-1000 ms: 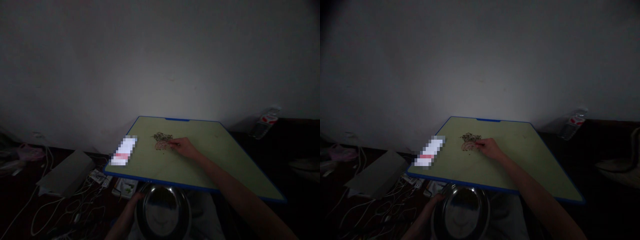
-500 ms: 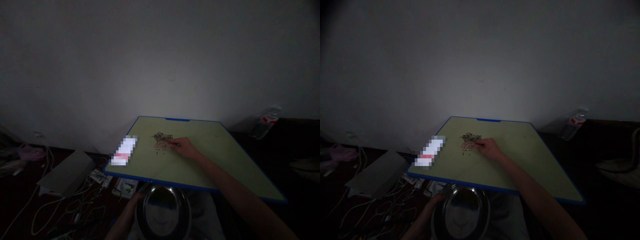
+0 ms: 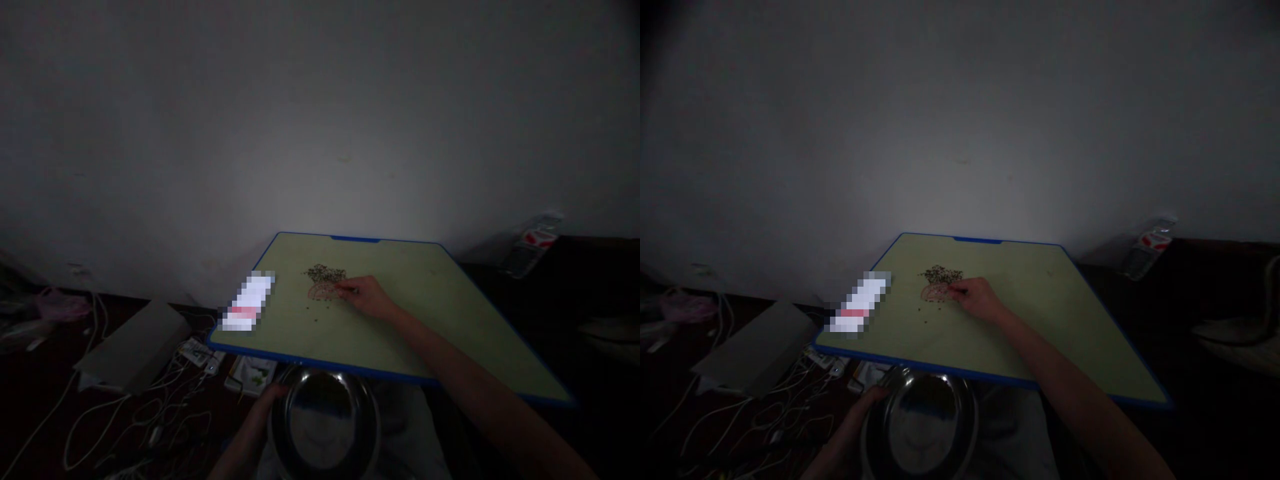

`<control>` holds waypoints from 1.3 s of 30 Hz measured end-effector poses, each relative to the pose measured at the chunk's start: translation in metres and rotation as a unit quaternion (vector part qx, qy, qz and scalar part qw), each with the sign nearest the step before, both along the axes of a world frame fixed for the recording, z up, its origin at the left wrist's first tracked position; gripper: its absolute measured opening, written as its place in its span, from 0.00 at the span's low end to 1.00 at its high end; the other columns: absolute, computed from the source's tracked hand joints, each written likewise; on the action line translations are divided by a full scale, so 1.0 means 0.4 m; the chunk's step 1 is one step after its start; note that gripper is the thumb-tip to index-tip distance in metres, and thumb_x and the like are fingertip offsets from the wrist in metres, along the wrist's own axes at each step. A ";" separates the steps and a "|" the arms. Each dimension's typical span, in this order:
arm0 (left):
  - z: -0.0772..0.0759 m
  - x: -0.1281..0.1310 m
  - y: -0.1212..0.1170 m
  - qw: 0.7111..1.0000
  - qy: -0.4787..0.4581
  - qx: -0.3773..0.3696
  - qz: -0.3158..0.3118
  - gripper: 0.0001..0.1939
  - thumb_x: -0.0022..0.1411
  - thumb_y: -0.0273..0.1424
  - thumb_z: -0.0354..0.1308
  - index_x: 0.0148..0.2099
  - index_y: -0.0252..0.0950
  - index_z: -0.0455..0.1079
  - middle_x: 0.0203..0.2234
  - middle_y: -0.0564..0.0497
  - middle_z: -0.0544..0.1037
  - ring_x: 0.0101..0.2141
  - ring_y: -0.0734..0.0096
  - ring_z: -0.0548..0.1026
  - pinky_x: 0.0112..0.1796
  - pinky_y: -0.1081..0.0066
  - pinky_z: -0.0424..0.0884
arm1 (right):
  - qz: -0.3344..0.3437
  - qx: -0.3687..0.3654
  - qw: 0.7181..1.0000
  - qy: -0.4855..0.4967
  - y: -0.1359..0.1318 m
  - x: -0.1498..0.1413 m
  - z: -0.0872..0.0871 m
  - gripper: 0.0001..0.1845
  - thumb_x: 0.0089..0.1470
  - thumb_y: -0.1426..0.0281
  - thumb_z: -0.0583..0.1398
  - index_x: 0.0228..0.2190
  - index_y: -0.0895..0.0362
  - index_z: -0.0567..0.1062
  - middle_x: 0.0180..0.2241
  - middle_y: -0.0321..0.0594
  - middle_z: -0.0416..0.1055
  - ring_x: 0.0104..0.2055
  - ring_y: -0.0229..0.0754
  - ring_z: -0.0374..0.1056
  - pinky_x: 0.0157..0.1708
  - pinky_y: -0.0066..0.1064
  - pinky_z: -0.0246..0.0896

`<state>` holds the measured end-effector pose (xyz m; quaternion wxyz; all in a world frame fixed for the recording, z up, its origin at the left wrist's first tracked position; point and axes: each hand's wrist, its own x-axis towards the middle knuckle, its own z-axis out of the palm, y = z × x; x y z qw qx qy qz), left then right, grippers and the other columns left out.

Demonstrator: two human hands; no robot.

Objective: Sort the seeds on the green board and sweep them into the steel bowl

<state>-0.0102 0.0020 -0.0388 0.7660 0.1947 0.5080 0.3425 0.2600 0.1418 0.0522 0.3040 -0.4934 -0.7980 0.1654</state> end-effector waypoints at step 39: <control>-0.066 -0.016 0.059 0.999 0.019 -0.025 -0.020 0.05 0.44 0.28 0.63 0.20 0.36 0.72 0.14 0.52 0.76 0.29 0.56 0.77 0.41 0.61 0.68 | 0.023 -0.015 1.000 0.008 -0.014 -0.009 0.010 0.13 0.53 0.70 0.59 0.39 0.55 0.81 0.29 0.37 0.79 0.27 0.39 0.69 0.29 0.28 0.60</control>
